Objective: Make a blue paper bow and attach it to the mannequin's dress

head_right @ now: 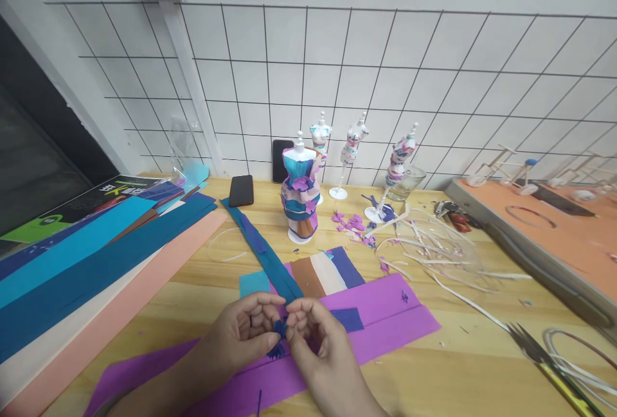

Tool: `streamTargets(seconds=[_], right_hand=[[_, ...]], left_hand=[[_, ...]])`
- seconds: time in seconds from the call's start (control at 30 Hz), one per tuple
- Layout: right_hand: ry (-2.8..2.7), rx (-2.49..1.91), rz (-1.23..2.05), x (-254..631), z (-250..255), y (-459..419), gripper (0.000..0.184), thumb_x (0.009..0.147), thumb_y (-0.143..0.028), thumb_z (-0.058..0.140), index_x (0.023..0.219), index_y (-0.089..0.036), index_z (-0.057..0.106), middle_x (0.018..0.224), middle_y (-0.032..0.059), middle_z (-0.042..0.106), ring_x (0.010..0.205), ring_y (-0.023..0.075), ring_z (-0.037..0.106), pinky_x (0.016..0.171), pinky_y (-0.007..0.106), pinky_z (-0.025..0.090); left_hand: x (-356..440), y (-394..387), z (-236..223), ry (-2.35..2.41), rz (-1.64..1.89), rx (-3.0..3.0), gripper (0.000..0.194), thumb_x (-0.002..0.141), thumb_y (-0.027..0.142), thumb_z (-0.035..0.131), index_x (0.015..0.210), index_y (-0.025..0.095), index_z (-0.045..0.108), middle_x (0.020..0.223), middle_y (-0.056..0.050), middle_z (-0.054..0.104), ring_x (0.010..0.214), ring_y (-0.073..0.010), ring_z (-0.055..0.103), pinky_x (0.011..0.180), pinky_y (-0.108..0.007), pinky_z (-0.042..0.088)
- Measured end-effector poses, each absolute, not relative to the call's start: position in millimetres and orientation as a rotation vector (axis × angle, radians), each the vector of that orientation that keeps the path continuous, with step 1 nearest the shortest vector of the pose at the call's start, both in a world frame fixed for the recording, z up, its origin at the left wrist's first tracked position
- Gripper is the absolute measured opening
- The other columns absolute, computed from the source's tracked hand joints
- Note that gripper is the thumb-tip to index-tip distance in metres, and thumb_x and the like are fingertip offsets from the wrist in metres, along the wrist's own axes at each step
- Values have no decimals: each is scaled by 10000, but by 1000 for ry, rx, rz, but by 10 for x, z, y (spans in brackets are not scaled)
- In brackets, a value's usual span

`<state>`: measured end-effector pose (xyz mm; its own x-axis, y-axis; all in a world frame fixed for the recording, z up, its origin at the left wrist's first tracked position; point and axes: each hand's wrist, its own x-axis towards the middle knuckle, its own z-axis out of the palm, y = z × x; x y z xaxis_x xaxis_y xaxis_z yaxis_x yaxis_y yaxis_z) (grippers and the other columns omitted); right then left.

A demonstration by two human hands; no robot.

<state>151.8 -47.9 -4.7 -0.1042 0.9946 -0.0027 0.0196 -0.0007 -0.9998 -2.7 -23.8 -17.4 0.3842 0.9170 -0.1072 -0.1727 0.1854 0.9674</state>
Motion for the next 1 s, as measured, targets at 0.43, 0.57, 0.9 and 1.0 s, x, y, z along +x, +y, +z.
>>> streamTargets(seconds=[0.43,0.57,0.9,1.0], right_hand=[[-1228,-1137,1369,1529,14,-455,164,768,-276,594,901,-203,533,819,22,557,781,163,526,699,268,430],[-1233,-1160,1348,1513,-40,-457,171,754,-247,601,905,-204,534,762,0,538,720,150,520,658,259,421],[-1230,-1153,1364,1496,-42,-477,181,733,-224,608,901,-197,543,735,-2,527,700,153,515,647,269,410],[-1232,-1121,1360,1494,-45,-477,175,745,-223,602,903,-194,534,724,-4,522,677,144,507,628,262,405]], left_hand=[[-25,-243,-146,872,946,1089,337,647,95,646,971,152,576,745,0,572,647,-94,530,608,-234,428],[-8,-257,-164,885,938,1086,355,633,110,659,974,157,575,758,-8,579,681,-114,545,623,-246,434],[-44,-212,-106,879,958,1067,309,658,152,667,950,157,568,731,-7,608,700,-125,565,648,-253,432],[-29,-233,-116,881,921,1093,308,672,146,651,967,154,563,763,-15,605,727,-131,569,671,-263,433]])
